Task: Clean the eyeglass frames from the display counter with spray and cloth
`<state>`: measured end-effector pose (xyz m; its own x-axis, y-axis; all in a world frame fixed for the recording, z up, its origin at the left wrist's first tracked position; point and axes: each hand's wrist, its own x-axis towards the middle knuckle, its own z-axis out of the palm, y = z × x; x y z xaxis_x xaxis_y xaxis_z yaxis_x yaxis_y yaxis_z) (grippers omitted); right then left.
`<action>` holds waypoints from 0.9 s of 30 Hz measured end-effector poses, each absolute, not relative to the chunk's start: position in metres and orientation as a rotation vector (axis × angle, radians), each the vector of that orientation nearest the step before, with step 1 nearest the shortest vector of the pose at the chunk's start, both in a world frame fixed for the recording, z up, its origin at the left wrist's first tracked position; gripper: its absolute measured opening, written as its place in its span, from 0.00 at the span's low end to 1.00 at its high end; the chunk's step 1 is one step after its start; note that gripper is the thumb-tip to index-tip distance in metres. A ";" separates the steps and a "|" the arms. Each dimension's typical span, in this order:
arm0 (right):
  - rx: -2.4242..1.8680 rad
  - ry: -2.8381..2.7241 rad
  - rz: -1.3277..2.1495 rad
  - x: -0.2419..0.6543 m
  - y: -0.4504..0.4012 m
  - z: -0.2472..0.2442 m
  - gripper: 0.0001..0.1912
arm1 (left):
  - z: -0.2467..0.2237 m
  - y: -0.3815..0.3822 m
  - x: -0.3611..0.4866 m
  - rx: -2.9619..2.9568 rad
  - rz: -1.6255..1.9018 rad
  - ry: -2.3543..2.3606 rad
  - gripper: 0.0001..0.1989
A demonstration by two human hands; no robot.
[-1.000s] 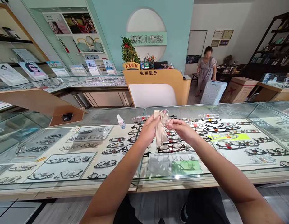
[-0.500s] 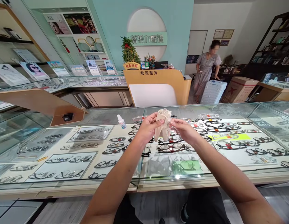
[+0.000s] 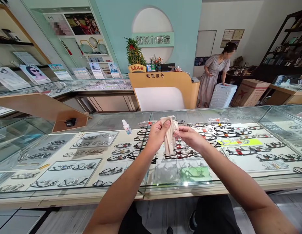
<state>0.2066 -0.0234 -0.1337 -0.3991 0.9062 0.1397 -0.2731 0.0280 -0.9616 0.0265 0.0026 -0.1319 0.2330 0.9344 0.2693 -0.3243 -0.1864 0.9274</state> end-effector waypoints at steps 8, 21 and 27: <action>-0.703 -1.204 1.594 0.217 -0.021 -0.128 0.22 | -0.129 0.006 0.020 1.340 1.132 0.489 0.28; -0.659 -1.267 1.611 0.207 -0.028 -0.125 0.22 | -0.134 0.001 0.030 1.220 1.305 0.611 0.26; -0.732 -1.234 1.609 0.220 -0.023 -0.123 0.23 | -0.127 0.007 0.014 1.349 1.052 0.441 0.27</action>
<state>0.2202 -0.0234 -0.1234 -0.3732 0.9239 0.0841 -0.3204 -0.0433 -0.9463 0.0142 0.0074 -0.1266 0.5023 0.8117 0.2981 -0.3564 -0.1198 0.9266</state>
